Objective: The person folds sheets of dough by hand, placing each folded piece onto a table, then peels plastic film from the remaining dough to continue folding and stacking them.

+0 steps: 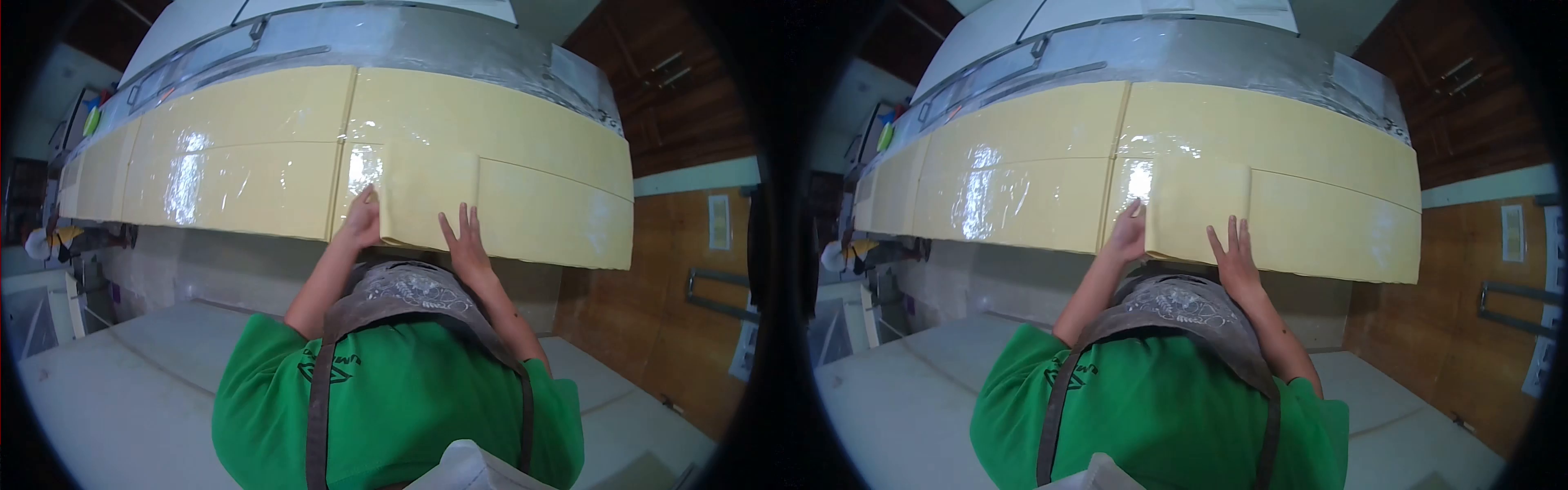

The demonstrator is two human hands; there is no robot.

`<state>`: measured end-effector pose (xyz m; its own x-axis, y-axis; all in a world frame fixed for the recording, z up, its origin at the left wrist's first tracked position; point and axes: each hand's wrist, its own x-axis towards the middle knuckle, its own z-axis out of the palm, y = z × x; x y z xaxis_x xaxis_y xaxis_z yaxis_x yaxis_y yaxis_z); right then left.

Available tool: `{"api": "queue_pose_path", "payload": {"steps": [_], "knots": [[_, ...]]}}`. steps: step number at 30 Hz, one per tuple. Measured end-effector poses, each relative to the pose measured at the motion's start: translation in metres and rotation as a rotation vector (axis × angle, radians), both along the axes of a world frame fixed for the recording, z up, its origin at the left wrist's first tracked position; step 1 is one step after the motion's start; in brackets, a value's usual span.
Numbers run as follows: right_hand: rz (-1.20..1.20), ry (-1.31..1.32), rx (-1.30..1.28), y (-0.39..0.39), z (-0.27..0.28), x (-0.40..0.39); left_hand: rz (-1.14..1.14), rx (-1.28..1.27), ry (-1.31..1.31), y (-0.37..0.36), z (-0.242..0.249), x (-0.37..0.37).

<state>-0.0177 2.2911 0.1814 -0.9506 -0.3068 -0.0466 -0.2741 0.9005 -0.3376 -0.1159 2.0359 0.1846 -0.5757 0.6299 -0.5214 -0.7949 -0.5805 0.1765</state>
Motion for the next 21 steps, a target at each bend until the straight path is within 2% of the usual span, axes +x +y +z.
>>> {"api": "queue_pose_path", "payload": {"steps": [2, 3, 5, 6, 8, 9, 11, 14, 15, 17, 21], "knots": [[0.01, -0.097, 0.192, -0.013, 0.019, 0.003, -0.147, -0.673, 0.224, -0.057, 0.02, 0.01], [0.017, -0.102, 0.175, -0.023, 0.028, -0.002, -0.146, -0.69, 0.216, -0.077, 0.021, 0.015], [0.224, -0.037, 0.063, -0.051, 0.039, -0.026, 0.066, -0.989, 0.33, -0.124, 0.024, 0.02], [0.289, 0.044, 0.025, -0.076, 0.035, -0.04, 0.061, -1.001, 0.324, -0.134, 0.025, 0.021], [0.407, 0.049, -0.242, -0.126, 0.026, -0.062, 0.12, -1.015, 0.363, -0.151, 0.024, 0.027], [0.411, 0.039, -0.25, -0.145, 0.019, -0.068, 0.117, -1.023, 0.351, -0.155, 0.024, 0.035], [0.47, -0.018, -0.035, -0.172, 0.013, -0.083, 0.068, -1.045, 0.391, -0.155, 0.031, 0.041], [0.449, -0.145, -0.162, -0.163, 0.018, -0.088, 0.012, -1.075, 0.325, -0.163, 0.028, 0.061], [0.455, -0.145, -0.155, -0.16, 0.013, -0.09, -0.044, -1.093, 0.305, -0.165, 0.021, 0.066], [0.443, -0.141, -0.315, -0.156, 0.002, -0.093, -0.031, -1.065, 0.286, -0.161, 0.01, 0.07], [0.46, -0.081, -0.327, -0.154, -0.004, -0.088, -0.208, -1.039, 0.262, -0.139, 0.009, 0.058]]}}
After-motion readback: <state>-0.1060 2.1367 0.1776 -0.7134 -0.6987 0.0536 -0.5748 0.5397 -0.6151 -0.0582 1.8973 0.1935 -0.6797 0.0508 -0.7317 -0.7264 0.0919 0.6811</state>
